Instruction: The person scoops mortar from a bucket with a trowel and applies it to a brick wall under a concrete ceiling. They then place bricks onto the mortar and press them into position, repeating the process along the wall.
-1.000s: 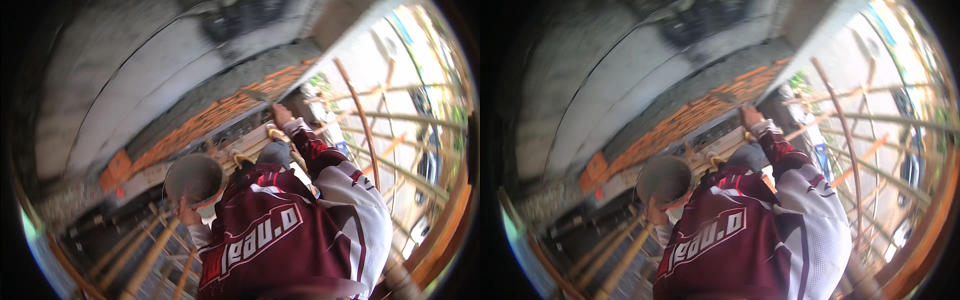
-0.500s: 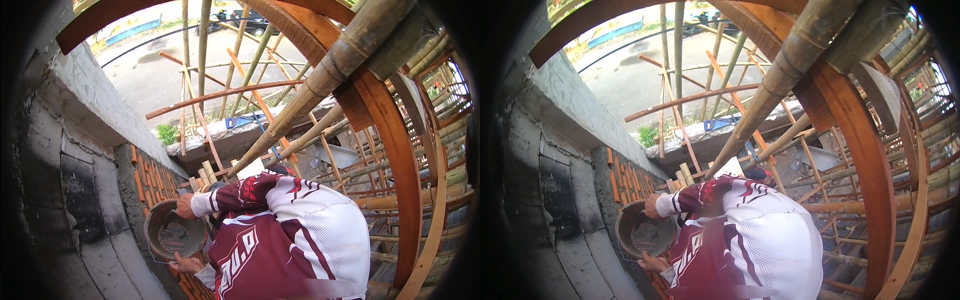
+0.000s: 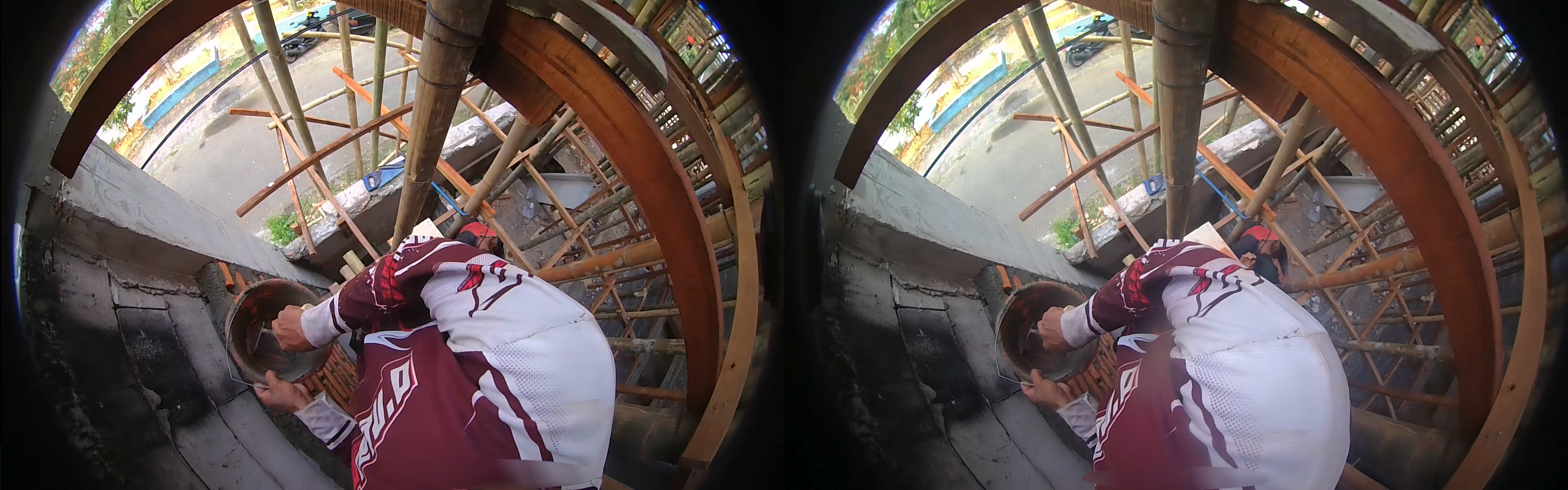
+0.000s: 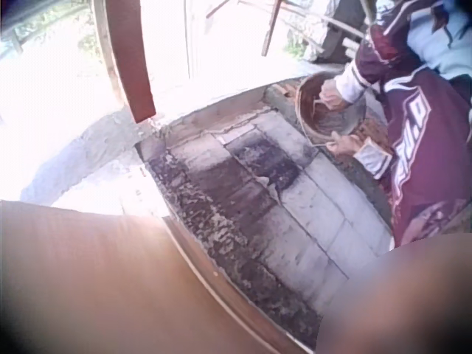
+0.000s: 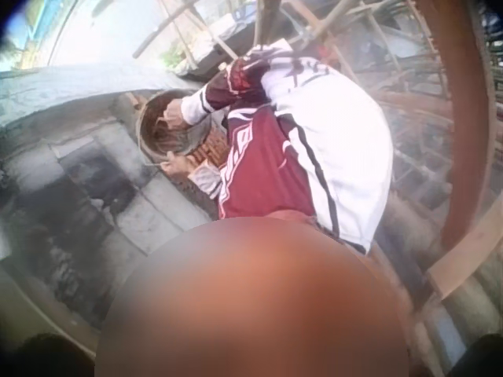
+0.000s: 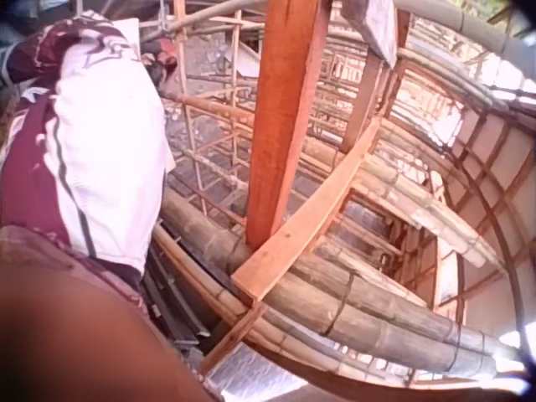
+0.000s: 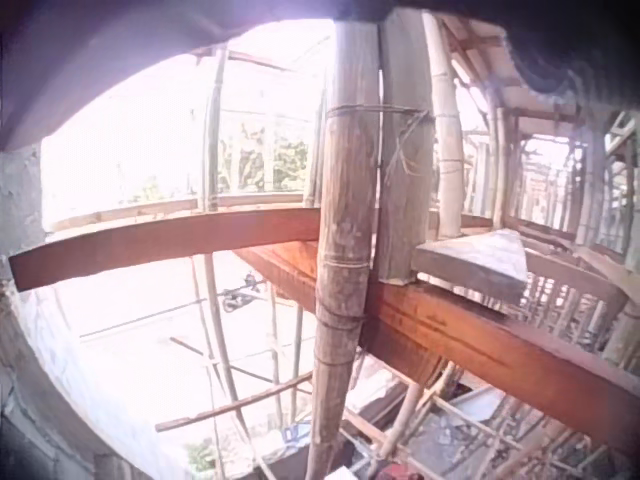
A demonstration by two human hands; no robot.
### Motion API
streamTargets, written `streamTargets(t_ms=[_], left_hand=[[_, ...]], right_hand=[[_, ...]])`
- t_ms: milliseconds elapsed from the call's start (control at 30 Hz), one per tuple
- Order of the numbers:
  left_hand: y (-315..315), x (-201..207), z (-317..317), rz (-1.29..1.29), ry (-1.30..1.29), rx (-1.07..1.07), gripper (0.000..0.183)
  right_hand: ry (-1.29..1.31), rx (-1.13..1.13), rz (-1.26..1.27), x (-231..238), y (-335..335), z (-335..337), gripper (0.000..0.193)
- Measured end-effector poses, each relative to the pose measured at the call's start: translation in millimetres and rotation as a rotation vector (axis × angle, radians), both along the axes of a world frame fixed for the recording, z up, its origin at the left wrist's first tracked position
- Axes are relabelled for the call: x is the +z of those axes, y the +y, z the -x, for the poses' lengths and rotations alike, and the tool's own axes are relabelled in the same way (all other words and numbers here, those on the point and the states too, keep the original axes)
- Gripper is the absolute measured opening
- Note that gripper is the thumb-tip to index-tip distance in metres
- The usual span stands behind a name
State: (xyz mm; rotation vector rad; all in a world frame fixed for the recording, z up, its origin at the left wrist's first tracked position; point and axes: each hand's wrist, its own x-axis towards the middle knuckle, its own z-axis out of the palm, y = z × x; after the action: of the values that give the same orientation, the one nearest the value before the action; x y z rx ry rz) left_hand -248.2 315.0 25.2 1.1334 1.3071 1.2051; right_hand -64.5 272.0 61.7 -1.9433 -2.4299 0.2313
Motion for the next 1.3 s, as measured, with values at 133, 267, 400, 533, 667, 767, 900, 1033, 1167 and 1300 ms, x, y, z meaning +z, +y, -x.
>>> streamTargets(t_ms=[133, 267, 400, 533, 667, 767, 900, 1033, 1167, 1300], left_hand=[[23.8, -16.9, 4.5, 0.010, -0.189, 0.014, 0.017], [30.1, -28.0, 6.1, 0.062, -0.237, -0.098, 0.016], [28.4, -19.4, 11.7, -0.076, -0.262, -0.120, 0.019], [24.2, 0.3, 25.3, -0.098, -0.308, -0.089, 0.026], [21.0, 24.3, 28.0, -0.171, -0.259, 0.026, 0.031], [14.8, 44.3, 27.4, -0.152, -0.270, 0.068, 0.038], [2.8, 65.7, 15.7, -0.261, -0.247, 0.097, 0.051], [-8.3, 80.1, 1.9, -0.285, -0.216, 0.059, 0.056], [4.5, 88.5, -3.5, -0.308, -0.269, 0.086, 0.056], [15.5, 85.7, 2.9, -0.369, -0.169, 0.127, 0.053]], right_hand=[[-0.042, 0.160, 0.098, 5.5, -10.8, 2.9, 0.016], [-0.048, -0.214, -0.205, 21.2, -10.8, -11.5, 0.018], [0.027, 0.192, 0.095, 24.3, -17.4, -8.2, 0.019], [-0.024, -0.052, -0.315, 28.9, -13.3, -11.6, 0.021], [-0.060, 0.328, 0.159, 43.9, -2.4, -15.4, 0.024], [0.121, -0.001, -0.268, 49.9, 6.2, -13.2, 0.026], [0.034, 0.246, 0.058, 49.5, 9.6, -5.4, 0.027], [0.183, 0.035, -0.095, 51.4, 6.7, -4.2, 0.032], [0.087, 0.190, 0.016, 64.0, 8.3, -12.3, 0.036], [0.072, 0.038, -0.174, 83.2, 24.2, -25.9, 0.023]])
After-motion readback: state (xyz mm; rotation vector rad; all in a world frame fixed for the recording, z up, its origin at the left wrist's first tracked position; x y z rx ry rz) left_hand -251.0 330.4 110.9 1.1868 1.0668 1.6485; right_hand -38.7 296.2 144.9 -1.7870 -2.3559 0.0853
